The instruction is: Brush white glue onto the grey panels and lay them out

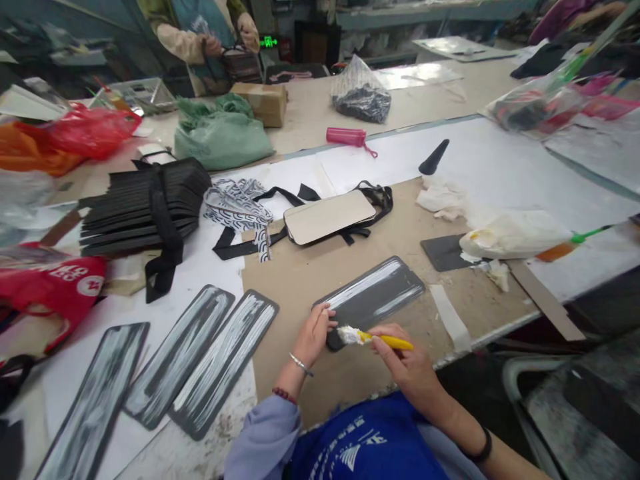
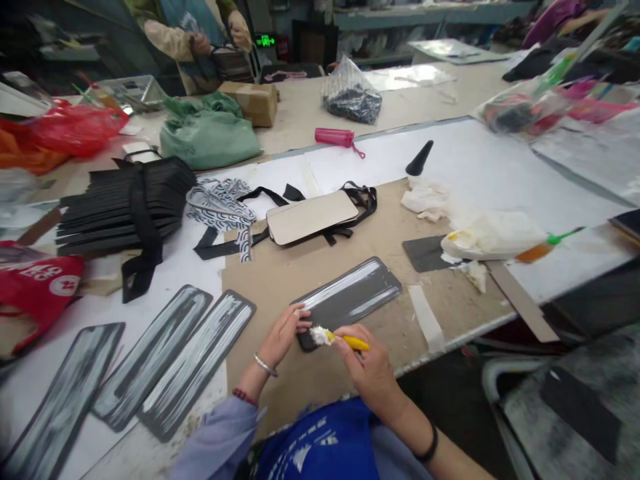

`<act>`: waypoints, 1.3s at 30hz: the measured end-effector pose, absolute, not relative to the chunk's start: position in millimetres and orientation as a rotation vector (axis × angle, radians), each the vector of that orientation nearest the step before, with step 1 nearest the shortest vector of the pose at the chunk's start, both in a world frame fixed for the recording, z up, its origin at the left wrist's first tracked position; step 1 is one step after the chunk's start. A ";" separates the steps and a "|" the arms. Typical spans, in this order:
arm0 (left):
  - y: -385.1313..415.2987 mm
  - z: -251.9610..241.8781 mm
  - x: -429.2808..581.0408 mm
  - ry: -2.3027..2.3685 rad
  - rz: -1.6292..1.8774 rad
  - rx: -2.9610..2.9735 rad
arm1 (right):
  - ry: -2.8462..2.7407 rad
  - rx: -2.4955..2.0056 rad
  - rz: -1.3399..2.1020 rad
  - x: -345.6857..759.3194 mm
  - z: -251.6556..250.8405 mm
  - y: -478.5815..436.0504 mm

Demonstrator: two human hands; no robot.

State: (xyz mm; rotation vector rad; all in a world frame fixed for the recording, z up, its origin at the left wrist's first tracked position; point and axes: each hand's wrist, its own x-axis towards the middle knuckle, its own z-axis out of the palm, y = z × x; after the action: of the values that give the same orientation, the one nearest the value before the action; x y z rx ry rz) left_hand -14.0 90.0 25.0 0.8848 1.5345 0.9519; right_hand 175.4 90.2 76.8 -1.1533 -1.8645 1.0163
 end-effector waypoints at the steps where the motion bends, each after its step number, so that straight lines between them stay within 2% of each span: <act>1: 93.8 25.4 -16.3 1.523 0.943 0.831 | -1.795 -1.193 1.101 172.3 72.0 90.6; 5: 98.6 24.3 -17.8 1.514 0.938 0.809 | -1.549 -1.308 1.263 175.2 55.4 99.9; 11: 96.2 26.4 -17.5 1.514 0.948 0.828 | -1.615 -1.397 1.071 191.9 61.9 105.8; 17: 93.8 26.7 -15.5 1.536 0.942 0.898 | -1.520 -1.371 1.269 183.4 57.4 106.8; 25: 93.0 27.1 -8.9 1.682 0.856 1.030 | -1.459 -1.719 0.719 295.3 56.6 184.8; 31: 91.0 33.4 -4.5 1.723 0.847 1.084 | -1.862 -1.539 0.198 306.9 72.1 192.0; 34: 88.9 35.1 -2.9 1.738 0.820 1.108 | -2.027 -1.360 0.184 287.5 73.9 177.1; 39: 87.7 34.8 -1.3 1.755 0.806 1.078 | -2.148 -1.140 0.400 263.4 81.1 162.2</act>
State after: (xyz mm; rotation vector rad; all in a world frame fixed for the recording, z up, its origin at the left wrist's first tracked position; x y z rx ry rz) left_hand -1.3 87.7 34.8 1.0779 1.7546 0.8061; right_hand 263.4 162.2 81.1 -1.1404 -2.1479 0.4000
